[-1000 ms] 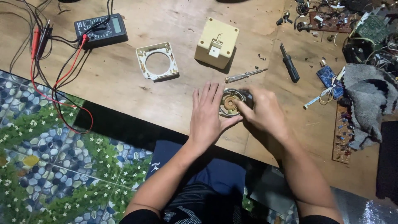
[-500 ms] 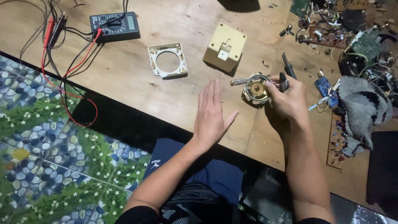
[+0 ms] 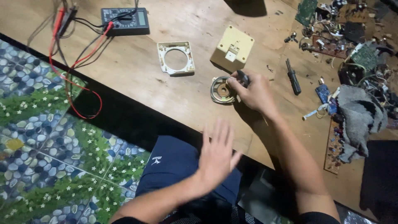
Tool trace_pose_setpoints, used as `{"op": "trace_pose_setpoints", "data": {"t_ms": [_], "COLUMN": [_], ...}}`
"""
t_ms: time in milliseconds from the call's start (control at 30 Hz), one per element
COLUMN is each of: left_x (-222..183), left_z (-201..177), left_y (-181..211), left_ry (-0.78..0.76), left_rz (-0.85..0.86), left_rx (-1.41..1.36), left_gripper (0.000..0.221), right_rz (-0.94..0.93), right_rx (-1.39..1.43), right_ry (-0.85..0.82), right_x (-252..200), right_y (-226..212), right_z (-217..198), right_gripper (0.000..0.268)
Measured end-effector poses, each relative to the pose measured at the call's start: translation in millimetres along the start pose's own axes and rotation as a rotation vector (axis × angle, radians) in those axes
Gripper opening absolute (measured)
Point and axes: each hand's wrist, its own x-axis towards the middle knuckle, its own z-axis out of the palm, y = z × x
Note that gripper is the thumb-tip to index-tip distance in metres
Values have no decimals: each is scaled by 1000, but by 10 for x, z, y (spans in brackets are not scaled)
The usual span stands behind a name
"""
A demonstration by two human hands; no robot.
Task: Cleaning and preparing a small speaker driver and its plastic housing for assembly using a brush and a marking tool.
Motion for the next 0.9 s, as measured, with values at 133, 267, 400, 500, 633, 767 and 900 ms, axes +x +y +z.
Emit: {"op": "trace_pose_setpoints", "data": {"t_ms": [133,267,400,500,633,767,900], "left_x": [-296,-260,-237,-261,-272,-247,-238], "left_z": [-71,-387,-535,-549,-536,-536,-638], "left_y": [-44,-156,-209,-211,-228,-240,-217], "left_ry": [-53,-34,-19,-56,-60,-66,16], "left_rz": [112,193,262,274,301,335,245], "left_rx": [5,-330,-385,-497,-485,-435,-563], "left_gripper": [100,72,62,50,47,48,48], "right_rz": [-263,-483,-505,-516,-551,-518,-652], "right_rx": [-168,-307,-348,-338,-223,-45,28], "right_ry": [130,344,257,245,200,105,176], "right_x": [22,298,537,743,917,1008,1083], "right_y": [-396,-235,-95,147,269,270,320], "right_z": [-100,-113,-166,-95,-143,-208,-280], "right_gripper": [18,62,101,98,90,97,77]}}
